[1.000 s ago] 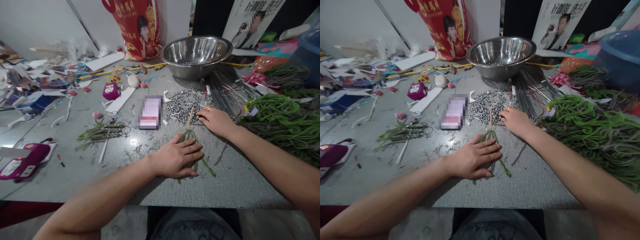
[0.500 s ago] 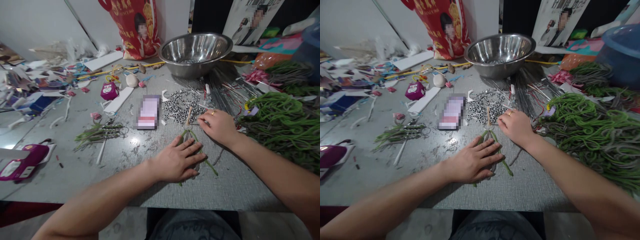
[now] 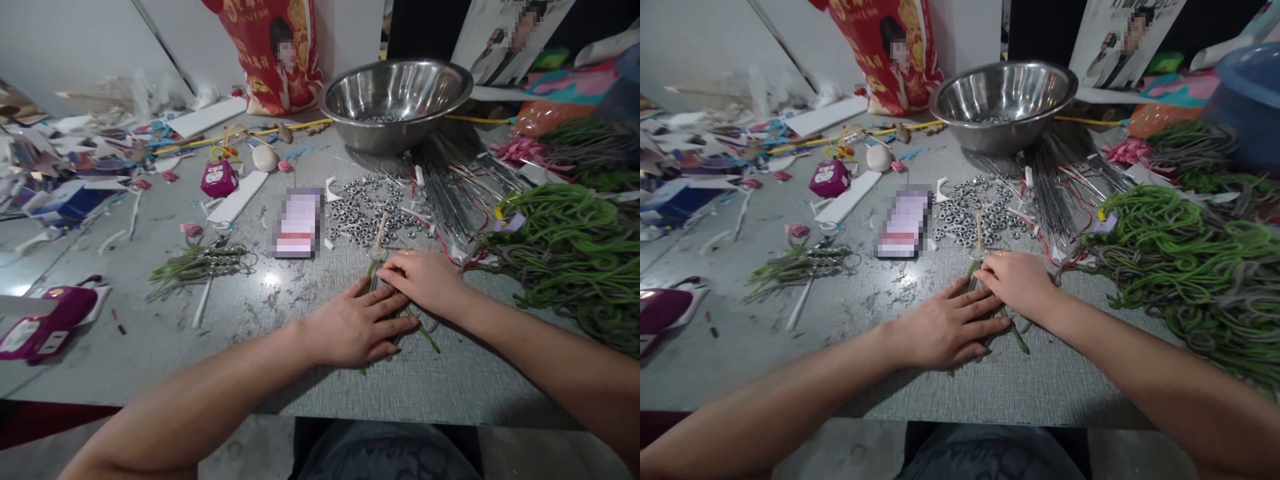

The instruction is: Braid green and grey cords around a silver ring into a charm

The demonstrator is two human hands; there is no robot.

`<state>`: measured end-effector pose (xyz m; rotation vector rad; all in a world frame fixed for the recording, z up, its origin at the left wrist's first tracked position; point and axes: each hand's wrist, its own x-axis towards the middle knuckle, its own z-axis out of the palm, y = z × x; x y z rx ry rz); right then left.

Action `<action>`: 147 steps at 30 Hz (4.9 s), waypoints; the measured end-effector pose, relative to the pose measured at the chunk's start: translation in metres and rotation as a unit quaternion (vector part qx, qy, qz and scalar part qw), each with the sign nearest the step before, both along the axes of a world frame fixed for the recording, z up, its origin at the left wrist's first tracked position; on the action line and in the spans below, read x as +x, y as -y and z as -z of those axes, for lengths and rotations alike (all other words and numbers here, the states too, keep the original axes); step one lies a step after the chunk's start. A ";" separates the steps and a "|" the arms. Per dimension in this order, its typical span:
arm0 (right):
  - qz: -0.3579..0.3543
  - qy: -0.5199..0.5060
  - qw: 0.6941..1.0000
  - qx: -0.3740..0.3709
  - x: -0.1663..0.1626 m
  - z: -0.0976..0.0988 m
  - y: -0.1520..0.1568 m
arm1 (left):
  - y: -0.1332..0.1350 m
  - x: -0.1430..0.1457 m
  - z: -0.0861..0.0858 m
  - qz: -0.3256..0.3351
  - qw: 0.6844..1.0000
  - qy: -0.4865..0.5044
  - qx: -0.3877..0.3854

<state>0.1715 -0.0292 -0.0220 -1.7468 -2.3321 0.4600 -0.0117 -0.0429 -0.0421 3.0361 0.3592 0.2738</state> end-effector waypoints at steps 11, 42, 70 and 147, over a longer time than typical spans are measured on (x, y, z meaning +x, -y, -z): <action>-0.001 0.049 0.997 0.058 -0.001 0.001 0.001 | 0.000 0.001 -0.002 -0.002 1.000 0.004 0.003; -0.275 0.101 0.943 -0.157 0.026 -0.029 0.001 | -0.013 -0.010 -0.012 -0.053 0.984 0.137 0.097; -0.161 -0.228 0.948 -0.155 0.037 -0.023 -0.025 | -0.033 0.004 -0.017 -0.163 0.949 0.167 0.210; -0.142 -0.065 0.981 0.118 0.023 0.019 -0.022 | -0.032 0.020 0.000 -0.320 0.944 0.077 0.006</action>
